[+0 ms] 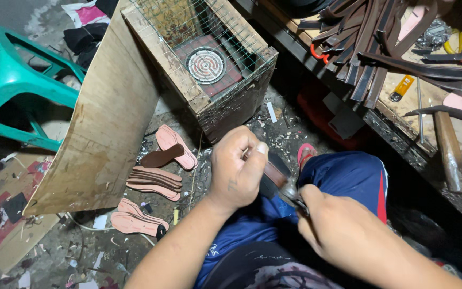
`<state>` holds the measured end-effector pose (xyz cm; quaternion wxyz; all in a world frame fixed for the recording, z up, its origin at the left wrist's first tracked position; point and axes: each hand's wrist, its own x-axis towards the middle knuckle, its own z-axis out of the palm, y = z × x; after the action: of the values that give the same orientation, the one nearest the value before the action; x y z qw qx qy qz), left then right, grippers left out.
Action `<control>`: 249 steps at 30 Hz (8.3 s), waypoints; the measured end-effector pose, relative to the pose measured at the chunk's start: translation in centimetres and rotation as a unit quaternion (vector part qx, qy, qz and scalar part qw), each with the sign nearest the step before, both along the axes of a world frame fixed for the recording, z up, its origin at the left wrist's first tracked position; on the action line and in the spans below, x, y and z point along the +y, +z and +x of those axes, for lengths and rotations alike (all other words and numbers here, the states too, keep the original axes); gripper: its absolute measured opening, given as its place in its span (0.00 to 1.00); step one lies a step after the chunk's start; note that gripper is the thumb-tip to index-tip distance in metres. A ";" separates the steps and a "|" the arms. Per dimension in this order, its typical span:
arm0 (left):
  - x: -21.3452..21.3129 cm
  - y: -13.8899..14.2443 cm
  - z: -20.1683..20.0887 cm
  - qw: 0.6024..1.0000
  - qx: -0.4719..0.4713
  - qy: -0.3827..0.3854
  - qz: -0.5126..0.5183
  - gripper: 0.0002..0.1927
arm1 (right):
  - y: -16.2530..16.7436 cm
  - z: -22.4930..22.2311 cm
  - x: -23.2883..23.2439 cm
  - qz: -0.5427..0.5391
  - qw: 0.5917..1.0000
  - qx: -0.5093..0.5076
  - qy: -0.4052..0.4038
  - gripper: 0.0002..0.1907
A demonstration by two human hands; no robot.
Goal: The person sits on the workshop floor with a shoe on their lap. They use pincers to grip and pull the shoe upper over the sole edge, hammer the upper to set it, and continue pinching and pressing the edges around the shoe, working the upper into place on the last.
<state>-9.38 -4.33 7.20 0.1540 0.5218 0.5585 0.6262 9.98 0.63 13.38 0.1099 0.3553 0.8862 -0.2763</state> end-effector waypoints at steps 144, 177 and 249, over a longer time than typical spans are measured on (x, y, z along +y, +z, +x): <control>-2.8 -9.5 -1.9 0.976 -0.042 -0.154 -0.145 0.17 | -11.0 -2.4 0.1 -0.645 0.657 0.164 -0.354 0.22; -1.6 -9.5 0.3 0.953 -0.133 -0.094 -0.257 0.15 | -11.5 10.7 -2.1 -0.038 0.998 0.039 0.012 0.28; 2.4 -6.2 -3.0 0.882 -0.338 -0.306 -0.115 0.40 | -14.1 21.8 12.5 0.418 0.862 -0.029 -0.284 0.25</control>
<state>-12.40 -1.98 1.02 0.5767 0.4018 0.3527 0.6177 31.73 13.11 -0.76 -0.1067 0.6121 0.7756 0.1114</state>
